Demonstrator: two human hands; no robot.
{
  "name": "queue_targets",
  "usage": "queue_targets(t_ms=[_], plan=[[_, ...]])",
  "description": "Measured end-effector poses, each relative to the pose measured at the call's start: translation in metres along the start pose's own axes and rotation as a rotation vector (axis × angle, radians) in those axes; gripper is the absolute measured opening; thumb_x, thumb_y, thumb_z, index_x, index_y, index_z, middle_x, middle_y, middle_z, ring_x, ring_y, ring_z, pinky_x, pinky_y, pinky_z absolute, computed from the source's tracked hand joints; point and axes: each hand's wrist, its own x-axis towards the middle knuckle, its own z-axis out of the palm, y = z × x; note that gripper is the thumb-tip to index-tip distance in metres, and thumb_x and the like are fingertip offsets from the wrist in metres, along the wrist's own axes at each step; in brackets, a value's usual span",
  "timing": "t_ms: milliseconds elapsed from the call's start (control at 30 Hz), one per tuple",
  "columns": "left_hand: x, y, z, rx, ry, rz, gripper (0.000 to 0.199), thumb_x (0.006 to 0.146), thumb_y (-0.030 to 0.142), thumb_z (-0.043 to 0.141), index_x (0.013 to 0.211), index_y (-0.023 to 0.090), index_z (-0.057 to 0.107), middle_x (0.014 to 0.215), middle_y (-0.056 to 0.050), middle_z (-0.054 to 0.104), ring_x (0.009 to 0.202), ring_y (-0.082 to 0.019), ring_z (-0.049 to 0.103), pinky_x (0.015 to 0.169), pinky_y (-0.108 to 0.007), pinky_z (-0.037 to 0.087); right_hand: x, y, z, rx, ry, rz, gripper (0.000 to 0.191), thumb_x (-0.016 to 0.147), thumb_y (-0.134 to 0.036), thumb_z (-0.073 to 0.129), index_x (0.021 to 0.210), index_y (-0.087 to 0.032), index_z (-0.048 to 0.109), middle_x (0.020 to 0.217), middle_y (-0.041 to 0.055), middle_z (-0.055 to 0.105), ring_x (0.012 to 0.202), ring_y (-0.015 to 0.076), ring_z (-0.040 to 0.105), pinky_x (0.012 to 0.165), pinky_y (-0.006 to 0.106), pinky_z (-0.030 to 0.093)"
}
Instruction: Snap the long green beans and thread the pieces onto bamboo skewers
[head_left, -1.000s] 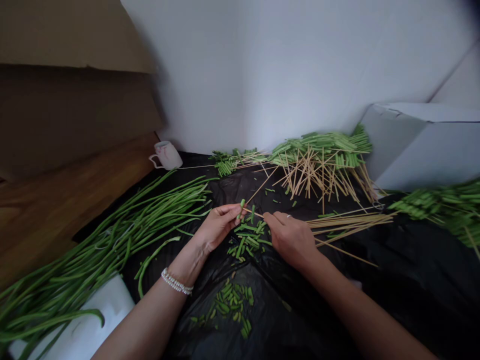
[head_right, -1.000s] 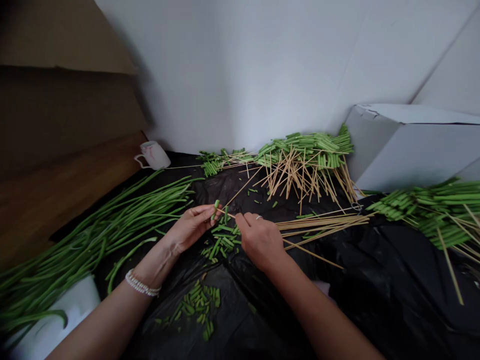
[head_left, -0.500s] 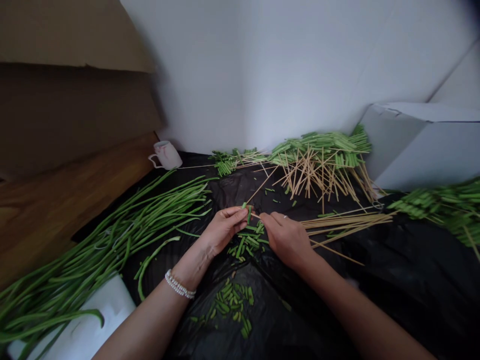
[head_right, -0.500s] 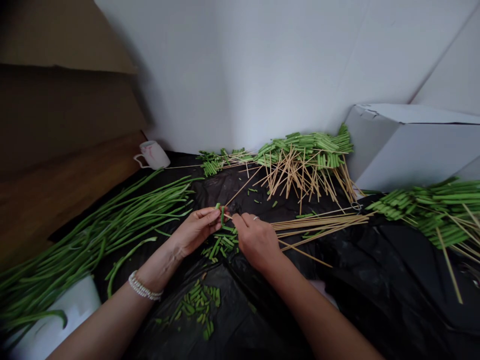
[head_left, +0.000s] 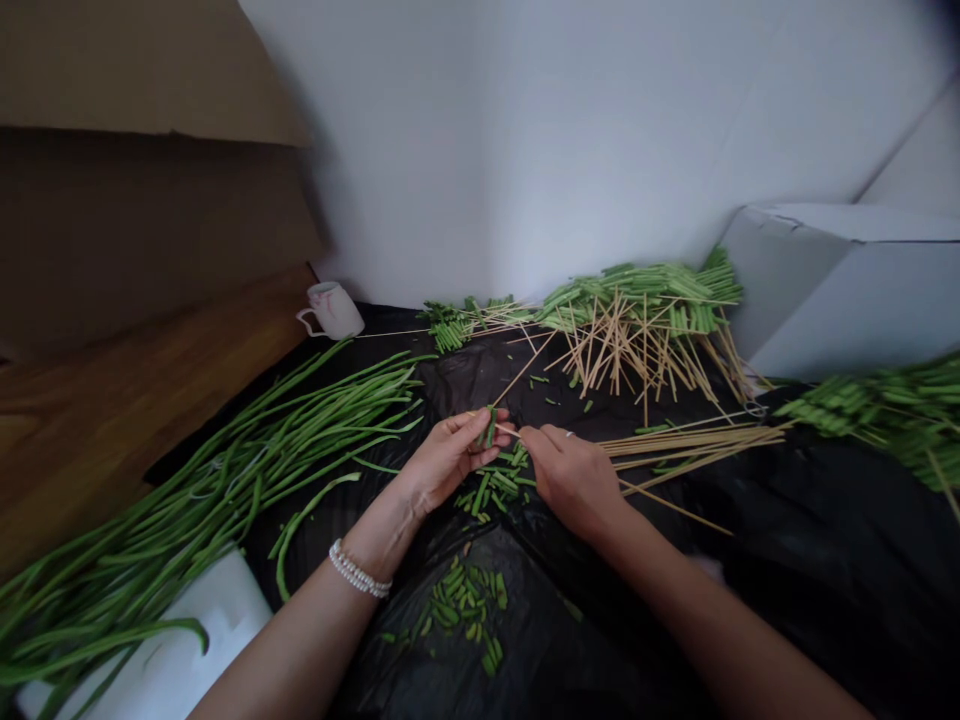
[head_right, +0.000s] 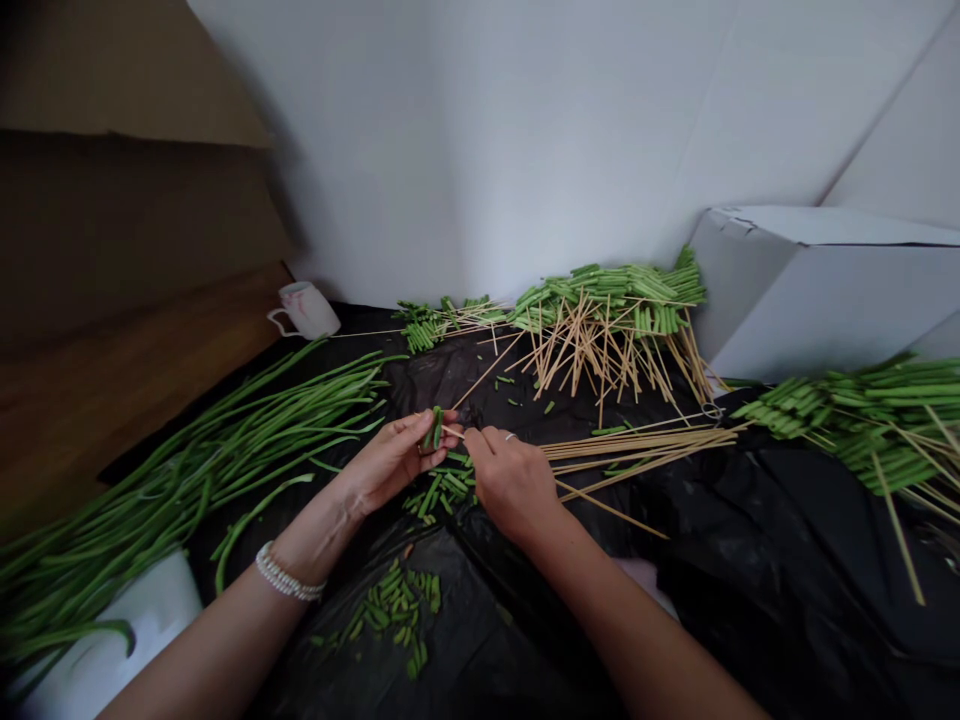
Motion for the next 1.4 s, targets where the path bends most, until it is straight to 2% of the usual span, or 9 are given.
queue_targets(t_ms=[167,300,467,867,1067,1233,1400], plan=[[0.001,0.000,-0.001,-0.008,0.041,0.026,0.029,0.064,0.027,0.086,0.086,0.011,0.075,0.079,-0.005,0.071,0.073,-0.010,0.064,0.070,-0.020,0.051,-0.001,0.004,0.001,-0.007,-0.033,0.009,0.023,0.094,-0.015,0.046,0.100,-0.018,0.067,0.076,0.0024,0.064,0.067,0.0151,0.055,0.060,0.028,0.031],[0.003,0.000,-0.005,-0.042,0.075,0.044,0.027,0.065,0.024,0.086,0.085,0.010,0.075,0.077,-0.005,0.070,0.071,-0.009,0.064,0.068,-0.018,0.051,-0.001,0.006,-0.001,-0.009,-0.026,0.012,0.021,0.095,-0.017,0.046,0.099,-0.018,0.067,0.076,0.0021,0.064,0.067,0.0150,0.054,0.060,0.028,0.031],[0.004,0.001,-0.008,-0.073,0.098,0.050,0.023,0.068,0.022,0.084,0.084,0.010,0.074,0.077,-0.004,0.069,0.068,-0.008,0.062,0.066,-0.016,0.051,-0.002,0.005,-0.003,-0.024,-0.027,0.003,0.021,0.091,-0.011,0.048,0.095,-0.018,0.067,0.075,0.0022,0.064,0.066,0.0153,0.054,0.059,0.029,0.030],[0.003,0.000,-0.009,-0.012,0.075,0.048,0.026,0.065,0.025,0.086,0.084,0.010,0.076,0.078,-0.004,0.068,0.073,-0.009,0.061,0.069,-0.018,0.049,-0.004,0.001,-0.001,-0.050,-0.083,0.004,0.023,0.087,-0.007,0.049,0.098,-0.017,0.066,0.077,0.0027,0.064,0.068,0.0164,0.056,0.058,0.030,0.030],[0.002,-0.011,0.003,0.013,0.024,0.000,0.027,0.062,0.028,0.088,0.079,0.011,0.076,0.080,-0.006,0.071,0.076,-0.011,0.063,0.076,-0.022,0.049,0.000,-0.005,0.000,0.020,-0.164,0.067,0.021,0.092,-0.013,0.046,0.095,-0.019,0.066,0.079,0.0027,0.067,0.067,0.0150,0.059,0.057,0.029,0.030],[0.001,-0.014,0.009,0.023,0.008,0.004,0.028,0.062,0.029,0.087,0.079,0.011,0.076,0.081,-0.006,0.071,0.077,-0.011,0.063,0.077,-0.023,0.047,0.001,-0.006,0.001,0.024,-0.112,0.058,0.023,0.096,-0.017,0.044,0.096,-0.018,0.066,0.076,0.0029,0.066,0.065,0.0146,0.058,0.056,0.028,0.029],[0.002,-0.007,0.002,0.138,0.056,0.048,0.037,0.062,0.038,0.086,0.088,0.014,0.077,0.083,-0.007,0.072,0.077,-0.013,0.063,0.076,-0.025,0.048,-0.001,0.005,0.001,-0.029,-0.079,0.041,0.023,0.091,-0.012,0.047,0.100,-0.018,0.067,0.078,0.0030,0.066,0.066,0.0154,0.057,0.057,0.029,0.029]])
